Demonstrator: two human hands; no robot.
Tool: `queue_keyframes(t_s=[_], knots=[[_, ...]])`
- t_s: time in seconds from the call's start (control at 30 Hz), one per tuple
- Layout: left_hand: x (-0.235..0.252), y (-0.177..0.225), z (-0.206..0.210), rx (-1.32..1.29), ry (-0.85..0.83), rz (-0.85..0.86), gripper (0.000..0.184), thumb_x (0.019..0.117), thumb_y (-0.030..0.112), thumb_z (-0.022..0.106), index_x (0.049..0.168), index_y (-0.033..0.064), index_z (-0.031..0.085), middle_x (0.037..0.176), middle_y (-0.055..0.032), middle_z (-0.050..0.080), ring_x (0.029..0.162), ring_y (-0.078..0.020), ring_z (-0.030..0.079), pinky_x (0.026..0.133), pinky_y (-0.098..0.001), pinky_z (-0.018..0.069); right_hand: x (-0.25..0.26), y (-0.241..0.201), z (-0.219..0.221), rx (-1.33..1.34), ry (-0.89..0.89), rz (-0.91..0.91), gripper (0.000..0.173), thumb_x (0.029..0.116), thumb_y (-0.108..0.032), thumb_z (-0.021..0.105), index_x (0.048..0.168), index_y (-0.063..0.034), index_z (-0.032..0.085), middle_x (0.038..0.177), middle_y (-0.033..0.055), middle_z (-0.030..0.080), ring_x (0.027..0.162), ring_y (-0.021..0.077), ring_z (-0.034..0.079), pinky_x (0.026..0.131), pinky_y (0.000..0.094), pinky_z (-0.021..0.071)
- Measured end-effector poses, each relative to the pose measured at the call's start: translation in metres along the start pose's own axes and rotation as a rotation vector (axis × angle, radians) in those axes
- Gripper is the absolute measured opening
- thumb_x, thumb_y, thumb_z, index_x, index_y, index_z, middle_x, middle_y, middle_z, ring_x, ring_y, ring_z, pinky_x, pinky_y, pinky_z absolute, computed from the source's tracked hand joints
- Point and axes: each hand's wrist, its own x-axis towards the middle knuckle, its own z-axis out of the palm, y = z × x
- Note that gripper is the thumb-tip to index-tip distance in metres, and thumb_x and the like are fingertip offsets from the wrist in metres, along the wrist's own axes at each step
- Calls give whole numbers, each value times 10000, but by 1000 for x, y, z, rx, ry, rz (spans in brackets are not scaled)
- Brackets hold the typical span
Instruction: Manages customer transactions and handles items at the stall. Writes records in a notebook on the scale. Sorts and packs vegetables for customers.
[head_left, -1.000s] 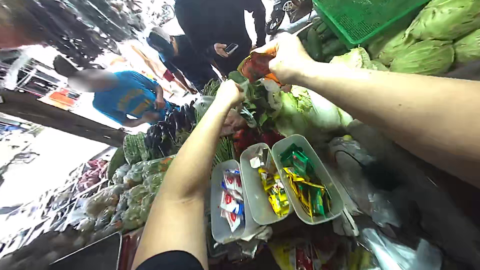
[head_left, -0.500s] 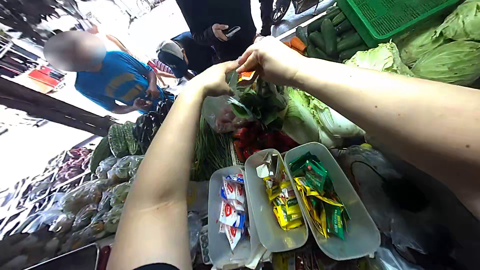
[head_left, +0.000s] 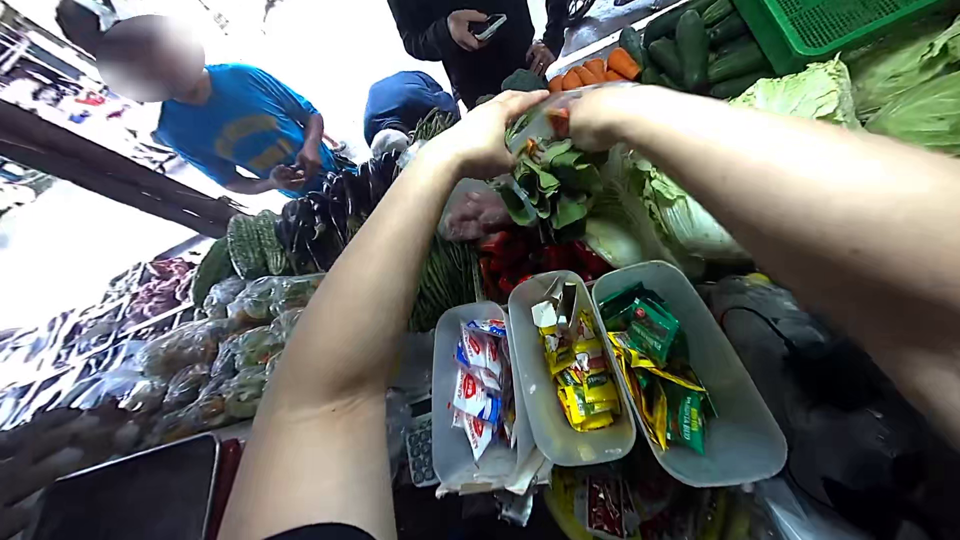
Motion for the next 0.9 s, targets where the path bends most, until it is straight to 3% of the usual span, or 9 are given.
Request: queue_keyframes(t_s=[0.13, 0.23, 0.3, 0.37, 0.47, 0.6, 0.73, 0.83, 0.9], knots=[[-25, 14, 17, 68, -18, -343, 716, 866, 66, 727, 1486, -2, 375, 1266, -285, 608, 1154, -456, 621, 943, -650, 500, -32, 12, -16, -121, -154, 24, 294, 1051, -121, 491, 1055, 114, 667, 1092, 354, 645, 1128, 533, 598, 911, 729, 417], [-37, 18, 24, 125, -127, -459, 268, 948, 168, 647, 1110, -45, 638, 990, -221, 668, 936, -364, 665, 817, -583, 517, -72, 2, -21, -256, -234, 43, 247, 985, -130, 624, 901, 97, 673, 975, 324, 655, 1038, 514, 624, 826, 716, 447], [-41, 15, 25, 5, -92, -462, 199, 966, 181, 610, 976, -9, 668, 907, -177, 666, 845, -312, 654, 772, -548, 513, -93, -1, -18, -385, -221, -50, 183, 891, -132, 731, 911, 45, 687, 936, 276, 665, 990, 485, 647, 780, 691, 486], [-44, 16, 23, -246, 34, -414, 186, 976, 170, 607, 1034, 15, 692, 951, -130, 672, 852, -224, 647, 811, -463, 535, -103, 3, -12, -516, -111, -241, 220, 840, -42, 744, 1033, 23, 662, 928, 227, 668, 976, 446, 658, 845, 622, 502], [-45, 33, 23, -576, 109, -262, 219, 1021, 172, 581, 1169, 29, 658, 1131, -89, 656, 1025, -161, 633, 921, -389, 528, -104, 3, -7, -417, 134, -353, 324, 932, 60, 600, 1242, 56, 505, 887, 241, 646, 924, 441, 668, 963, 585, 452], [-51, 63, 36, -357, -94, -75, 389, 1028, 151, 541, 1412, 107, 590, 1387, -85, 619, 1233, -170, 597, 1042, -429, 469, -96, -2, -1, -81, 109, -344, 853, 863, 27, 686, 1590, -277, 361, 1027, 267, 694, 991, 513, 659, 875, 726, 466], [-77, 56, 41, -336, -127, -72, 573, 1047, 136, 529, 1595, 193, 373, 1583, -52, 456, 1354, -150, 535, 1090, -360, 456, -90, 0, 11, -30, 88, -416, 144, 1003, -115, 619, 1111, -61, 697, 1027, 253, 692, 1044, 490, 655, 850, 725, 475], [-113, 41, 33, -296, -9, -85, 571, 1024, 193, 588, 1566, 146, 418, 1502, -85, 537, 1293, -179, 584, 1076, -375, 475, -90, 7, 5, -69, 131, -435, 163, 1003, -123, 635, 1102, -33, 728, 1086, 273, 690, 1092, 502, 645, 914, 729, 470], [-137, 27, 34, -193, -14, -113, 406, 997, 207, 640, 1382, 81, 613, 1303, -110, 671, 1176, -198, 657, 1044, -428, 511, -95, 11, 2, -106, 132, -420, 211, 968, -106, 671, 1167, -65, 725, 1131, 277, 685, 1126, 514, 628, 936, 738, 448]])
